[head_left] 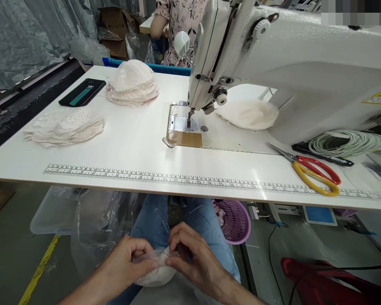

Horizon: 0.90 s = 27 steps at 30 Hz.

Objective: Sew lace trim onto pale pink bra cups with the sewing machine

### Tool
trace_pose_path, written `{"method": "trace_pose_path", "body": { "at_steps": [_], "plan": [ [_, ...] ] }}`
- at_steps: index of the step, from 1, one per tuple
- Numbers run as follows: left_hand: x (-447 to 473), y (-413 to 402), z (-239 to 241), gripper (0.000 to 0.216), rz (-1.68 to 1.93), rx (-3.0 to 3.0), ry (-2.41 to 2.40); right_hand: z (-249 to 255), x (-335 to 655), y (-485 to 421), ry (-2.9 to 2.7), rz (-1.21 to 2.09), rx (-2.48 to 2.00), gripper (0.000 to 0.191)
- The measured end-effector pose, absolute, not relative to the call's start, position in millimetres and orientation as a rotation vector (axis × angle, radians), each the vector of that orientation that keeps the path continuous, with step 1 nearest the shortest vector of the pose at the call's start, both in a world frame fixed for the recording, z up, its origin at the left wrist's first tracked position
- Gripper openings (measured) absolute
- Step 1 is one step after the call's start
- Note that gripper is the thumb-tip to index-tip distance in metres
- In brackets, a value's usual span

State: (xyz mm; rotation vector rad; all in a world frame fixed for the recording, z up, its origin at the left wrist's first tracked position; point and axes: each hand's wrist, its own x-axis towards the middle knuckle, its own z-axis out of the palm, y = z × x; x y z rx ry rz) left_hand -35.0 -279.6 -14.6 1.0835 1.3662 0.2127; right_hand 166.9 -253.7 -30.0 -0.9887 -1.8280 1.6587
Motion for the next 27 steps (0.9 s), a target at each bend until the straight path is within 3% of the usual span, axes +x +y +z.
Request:
{"method": "trace_pose_path", "body": {
  "at_steps": [11,19,27],
  "plan": [
    [-37,-281,-20,0.028,0.204,1.096,1.371,-38,172,-257,-1.824,1.721,-1.308,0.034],
    [-33,-279,-18,0.027,0.191,1.079,1.360,-41,165,-261,-1.817,1.823,-1.235,0.031],
    [-32,-278,-13,0.032,0.229,1.074,1.311,-40,166,-251,-1.720,1.700,-1.049,0.028]
  ]
}}
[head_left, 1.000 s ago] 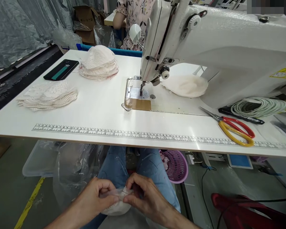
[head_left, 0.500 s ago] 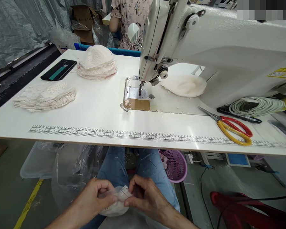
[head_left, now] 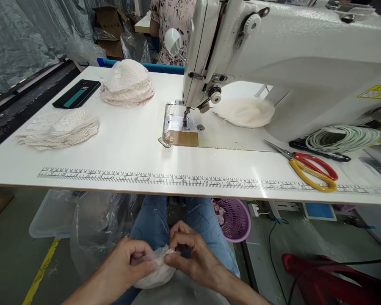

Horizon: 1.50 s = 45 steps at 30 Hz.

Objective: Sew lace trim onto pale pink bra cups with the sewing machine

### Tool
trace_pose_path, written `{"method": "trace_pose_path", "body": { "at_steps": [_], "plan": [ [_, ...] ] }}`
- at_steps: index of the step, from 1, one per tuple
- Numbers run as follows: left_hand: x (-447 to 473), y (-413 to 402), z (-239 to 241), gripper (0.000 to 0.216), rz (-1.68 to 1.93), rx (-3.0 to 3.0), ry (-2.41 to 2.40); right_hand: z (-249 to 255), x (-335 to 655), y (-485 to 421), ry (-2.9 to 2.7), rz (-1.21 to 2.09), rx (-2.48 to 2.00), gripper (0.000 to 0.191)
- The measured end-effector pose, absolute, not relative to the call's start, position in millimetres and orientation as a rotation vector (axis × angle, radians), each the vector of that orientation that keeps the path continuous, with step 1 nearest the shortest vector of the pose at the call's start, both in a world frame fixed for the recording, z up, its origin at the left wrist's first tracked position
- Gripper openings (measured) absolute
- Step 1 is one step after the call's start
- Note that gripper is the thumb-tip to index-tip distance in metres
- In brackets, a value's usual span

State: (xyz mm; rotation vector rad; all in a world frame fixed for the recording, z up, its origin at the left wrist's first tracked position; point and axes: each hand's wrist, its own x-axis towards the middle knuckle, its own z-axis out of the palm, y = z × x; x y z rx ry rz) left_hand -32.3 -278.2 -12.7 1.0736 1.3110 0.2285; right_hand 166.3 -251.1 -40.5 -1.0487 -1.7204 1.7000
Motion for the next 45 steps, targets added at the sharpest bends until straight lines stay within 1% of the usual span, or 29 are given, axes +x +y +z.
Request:
{"method": "trace_pose_path", "body": {
  "at_steps": [5,9,22,27,33,38,45],
  "plan": [
    [-35,-280,-13,0.032,0.227,1.039,1.300,-33,165,-247,-1.491,1.985,-0.913,0.028],
    [-36,-282,-16,0.035,0.240,1.020,1.269,-35,163,-248,-1.332,2.143,-0.955,0.031],
    [-36,-282,-16,0.041,0.296,0.965,1.250,-36,156,-256,-0.982,2.181,-0.941,0.038],
    [-35,-283,-16,0.036,0.302,0.979,1.254,-40,157,-257,-0.994,2.170,-0.899,0.035],
    [-29,-282,-12,0.023,0.275,1.019,1.260,-37,159,-258,-1.047,2.164,-0.913,0.034],
    [-24,-280,-13,0.025,0.273,0.996,1.313,-37,159,-256,-1.091,2.134,-0.919,0.030],
    [-28,-280,-20,0.022,0.285,0.982,1.334,-37,163,-252,-1.080,2.171,-0.886,0.031]
  ]
}}
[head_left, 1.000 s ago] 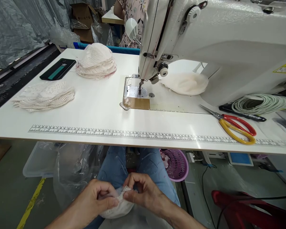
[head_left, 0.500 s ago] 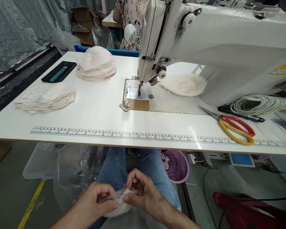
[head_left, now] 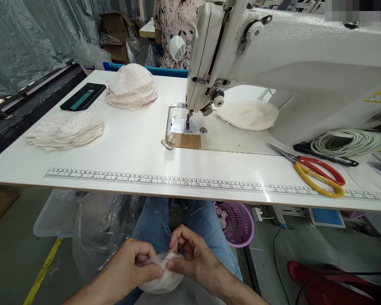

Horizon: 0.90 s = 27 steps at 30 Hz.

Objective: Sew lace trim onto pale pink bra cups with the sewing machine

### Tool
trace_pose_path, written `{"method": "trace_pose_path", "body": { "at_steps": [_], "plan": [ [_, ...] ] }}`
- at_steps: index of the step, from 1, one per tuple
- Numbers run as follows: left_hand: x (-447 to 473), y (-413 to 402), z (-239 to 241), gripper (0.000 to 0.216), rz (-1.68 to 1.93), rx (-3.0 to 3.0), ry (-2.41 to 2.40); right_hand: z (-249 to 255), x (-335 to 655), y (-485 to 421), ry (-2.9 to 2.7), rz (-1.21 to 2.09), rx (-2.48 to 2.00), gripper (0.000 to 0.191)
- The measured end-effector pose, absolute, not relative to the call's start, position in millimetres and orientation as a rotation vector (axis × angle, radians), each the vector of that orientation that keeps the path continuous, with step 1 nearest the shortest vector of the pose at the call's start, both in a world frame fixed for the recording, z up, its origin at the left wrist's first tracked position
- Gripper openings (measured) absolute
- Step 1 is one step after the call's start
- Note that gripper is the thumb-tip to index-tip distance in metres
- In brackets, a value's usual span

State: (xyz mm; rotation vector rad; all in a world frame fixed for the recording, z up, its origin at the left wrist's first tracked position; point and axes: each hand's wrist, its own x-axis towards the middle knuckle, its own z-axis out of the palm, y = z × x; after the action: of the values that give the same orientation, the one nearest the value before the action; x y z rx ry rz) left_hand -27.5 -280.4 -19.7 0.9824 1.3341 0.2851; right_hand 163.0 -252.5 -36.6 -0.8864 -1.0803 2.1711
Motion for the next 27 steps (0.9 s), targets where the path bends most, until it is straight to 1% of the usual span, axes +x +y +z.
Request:
{"method": "trace_pose_path", "body": {
  "at_steps": [6,16,22,25,27],
  "plan": [
    [-31,-280,-21,0.024,0.287,0.984,1.334,-35,167,-249,-1.260,2.140,-0.856,0.029],
    [-33,-280,-19,0.032,0.252,1.054,1.402,-42,169,-249,-1.612,1.799,-0.853,0.028],
    [-34,-269,-8,0.044,0.296,1.110,1.458,-27,165,-241,-1.544,1.678,-0.888,0.028],
    [-42,-256,7,0.049,0.320,1.164,1.421,-12,166,-233,-1.484,1.601,-0.842,0.027],
    [-52,-243,21,0.050,0.332,1.191,1.410,-1,169,-226,-1.389,1.611,-0.806,0.028]
  ]
}}
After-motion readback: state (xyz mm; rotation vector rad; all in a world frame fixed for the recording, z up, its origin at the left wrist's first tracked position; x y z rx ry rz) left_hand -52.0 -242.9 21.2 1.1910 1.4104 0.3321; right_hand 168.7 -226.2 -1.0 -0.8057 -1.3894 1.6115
